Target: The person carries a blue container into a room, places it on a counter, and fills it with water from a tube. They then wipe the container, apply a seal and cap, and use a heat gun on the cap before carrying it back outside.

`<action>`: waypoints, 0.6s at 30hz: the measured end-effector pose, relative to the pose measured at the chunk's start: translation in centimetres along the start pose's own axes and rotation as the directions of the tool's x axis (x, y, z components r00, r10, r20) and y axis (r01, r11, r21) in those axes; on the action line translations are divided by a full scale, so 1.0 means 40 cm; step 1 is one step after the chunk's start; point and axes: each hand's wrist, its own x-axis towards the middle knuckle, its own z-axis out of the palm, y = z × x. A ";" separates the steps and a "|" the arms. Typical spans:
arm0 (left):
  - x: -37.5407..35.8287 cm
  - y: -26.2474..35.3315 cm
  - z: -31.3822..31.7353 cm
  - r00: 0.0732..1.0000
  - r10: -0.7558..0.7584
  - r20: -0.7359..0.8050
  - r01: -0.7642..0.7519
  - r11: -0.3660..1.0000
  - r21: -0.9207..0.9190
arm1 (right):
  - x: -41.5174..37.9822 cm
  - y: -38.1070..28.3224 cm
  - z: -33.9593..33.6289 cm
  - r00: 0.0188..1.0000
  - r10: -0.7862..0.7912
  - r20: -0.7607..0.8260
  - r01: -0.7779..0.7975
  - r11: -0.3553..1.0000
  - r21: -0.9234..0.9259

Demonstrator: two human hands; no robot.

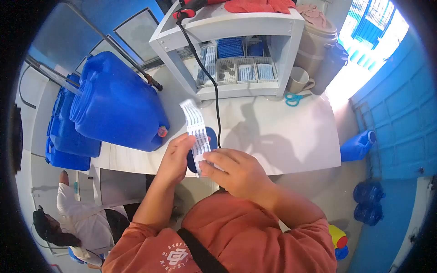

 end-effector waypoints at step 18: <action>-0.007 -0.081 0.030 0.974 0.214 -0.077 -0.161 0.887 0.432 | -0.048 0.083 0.019 0.520 0.798 0.305 -0.634 0.121 0.764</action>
